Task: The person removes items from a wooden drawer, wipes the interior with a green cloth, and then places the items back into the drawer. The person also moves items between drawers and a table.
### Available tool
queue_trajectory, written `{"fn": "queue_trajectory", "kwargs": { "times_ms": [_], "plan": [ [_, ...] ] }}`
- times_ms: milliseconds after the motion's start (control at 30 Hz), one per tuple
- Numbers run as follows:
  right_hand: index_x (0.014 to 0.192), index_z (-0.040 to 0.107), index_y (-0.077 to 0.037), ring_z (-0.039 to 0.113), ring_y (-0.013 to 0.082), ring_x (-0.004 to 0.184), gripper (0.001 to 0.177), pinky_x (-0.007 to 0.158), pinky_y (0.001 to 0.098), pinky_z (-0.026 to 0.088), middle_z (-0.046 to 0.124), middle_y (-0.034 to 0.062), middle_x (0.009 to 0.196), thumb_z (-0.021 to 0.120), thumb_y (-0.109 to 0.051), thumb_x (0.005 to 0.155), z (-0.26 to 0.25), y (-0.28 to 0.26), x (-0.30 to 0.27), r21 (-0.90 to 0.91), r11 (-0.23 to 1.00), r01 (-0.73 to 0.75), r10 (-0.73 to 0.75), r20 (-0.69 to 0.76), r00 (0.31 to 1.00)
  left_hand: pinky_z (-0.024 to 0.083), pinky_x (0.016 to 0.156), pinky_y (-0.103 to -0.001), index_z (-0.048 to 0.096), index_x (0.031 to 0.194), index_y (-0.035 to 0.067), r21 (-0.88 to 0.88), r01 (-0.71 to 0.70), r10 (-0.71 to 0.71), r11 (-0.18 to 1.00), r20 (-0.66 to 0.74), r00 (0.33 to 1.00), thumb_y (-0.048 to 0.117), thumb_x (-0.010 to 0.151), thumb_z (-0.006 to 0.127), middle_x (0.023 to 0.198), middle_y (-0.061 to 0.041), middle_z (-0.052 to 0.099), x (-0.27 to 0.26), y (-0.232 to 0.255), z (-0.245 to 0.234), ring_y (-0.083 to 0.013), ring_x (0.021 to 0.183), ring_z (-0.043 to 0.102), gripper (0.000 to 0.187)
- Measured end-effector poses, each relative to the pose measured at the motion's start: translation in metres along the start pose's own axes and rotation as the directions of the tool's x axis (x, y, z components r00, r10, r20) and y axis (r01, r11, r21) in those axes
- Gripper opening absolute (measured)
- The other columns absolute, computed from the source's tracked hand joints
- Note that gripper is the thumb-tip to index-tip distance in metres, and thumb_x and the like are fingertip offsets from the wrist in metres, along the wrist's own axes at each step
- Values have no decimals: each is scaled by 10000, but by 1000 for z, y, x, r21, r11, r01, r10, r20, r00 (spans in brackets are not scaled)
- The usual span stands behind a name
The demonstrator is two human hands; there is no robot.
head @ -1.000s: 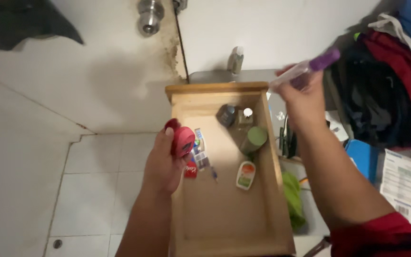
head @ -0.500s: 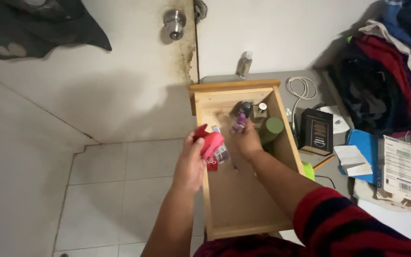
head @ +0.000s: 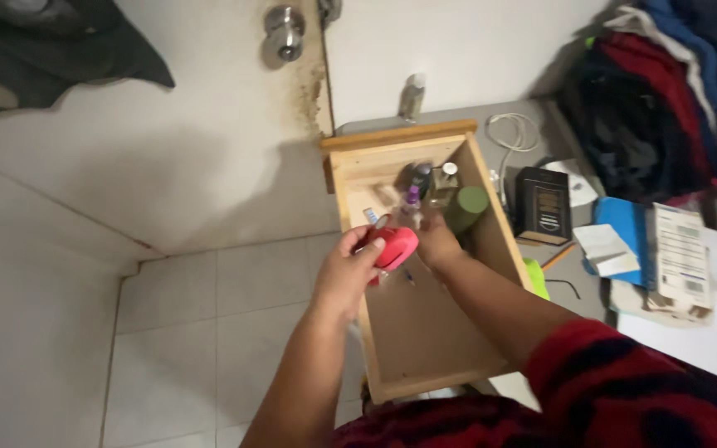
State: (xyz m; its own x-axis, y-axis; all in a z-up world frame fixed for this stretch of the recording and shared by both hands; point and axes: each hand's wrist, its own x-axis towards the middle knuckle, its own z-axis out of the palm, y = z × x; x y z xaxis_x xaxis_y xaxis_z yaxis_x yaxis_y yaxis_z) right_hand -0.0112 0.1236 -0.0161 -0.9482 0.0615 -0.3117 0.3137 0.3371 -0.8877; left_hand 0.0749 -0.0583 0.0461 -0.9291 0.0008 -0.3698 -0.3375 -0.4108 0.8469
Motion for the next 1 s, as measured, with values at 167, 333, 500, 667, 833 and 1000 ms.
{"fn": "queue_trajectory", "kwargs": {
  "times_ms": [167, 333, 500, 667, 833, 1000],
  "plan": [
    [1401, 515, -207, 631, 156, 1155, 533, 897, 435, 471, 664, -2, 1327, 554, -190, 870, -60, -30, -64, 267, 870, -414, 311, 355, 882, 597, 873, -450, 577, 1301, 96, -191, 239, -213, 952, 147, 966, 351, 995, 525, 1176, -94, 699, 1, 3, 9, -243, 1015, 697, 401],
    [1361, 571, -94, 627, 222, 1109, 394, 948, 416, 500, 659, 81, 1274, 534, -213, 987, -104, -33, -105, 434, 847, -307, 75, 474, 877, 591, 872, -421, 613, 1281, 71, -180, 338, -282, 924, 276, 919, 435, 1043, 401, 1126, -133, 737, 2, -6, 40, -259, 967, 735, 483],
    [1421, 523, -58, 607, 203, 1202, 451, 1072, 396, 476, 617, 75, 1319, 549, -130, 977, -131, -28, -130, 598, 797, -85, -167, 353, 921, 608, 840, -418, 639, 1244, 30, -71, 385, -330, 920, 389, 860, 380, 1068, 403, 1083, -159, 743, 5, -21, 92, -235, 861, 722, 457],
    [1472, 477, -58, 610, 239, 1211, 577, 1070, 429, 462, 605, 102, 1358, 572, -103, 905, -163, -13, -169, 762, 646, 37, -233, 151, 961, 591, 774, -395, 594, 1269, 82, -40, 348, -293, 937, 457, 840, 329, 1057, 431, 1089, -111, 704, -13, -19, 154, -221, 873, 690, 364],
    [1500, 448, -45, 633, 224, 1154, 582, 1045, 410, 489, 588, 122, 1379, 526, -238, 957, -175, 24, -226, 738, 586, 334, -199, -269, 942, 606, 875, -356, 564, 1375, 68, 199, 57, -154, 978, 518, 841, 218, 1013, 506, 1191, -28, 701, -52, -17, 195, -159, 1042, 695, 396],
    [1516, 461, -15, 603, 220, 971, 563, 915, 417, 522, 561, 122, 1200, 509, -351, 1066, -194, 54, -298, 666, 587, 461, -123, -489, 864, 539, 958, -295, 674, 1312, 23, 284, -328, 28, 901, 717, 697, 202, 1024, 584, 1188, -86, 750, -113, -31, 229, -161, 1057, 692, 351]
  ]
}}
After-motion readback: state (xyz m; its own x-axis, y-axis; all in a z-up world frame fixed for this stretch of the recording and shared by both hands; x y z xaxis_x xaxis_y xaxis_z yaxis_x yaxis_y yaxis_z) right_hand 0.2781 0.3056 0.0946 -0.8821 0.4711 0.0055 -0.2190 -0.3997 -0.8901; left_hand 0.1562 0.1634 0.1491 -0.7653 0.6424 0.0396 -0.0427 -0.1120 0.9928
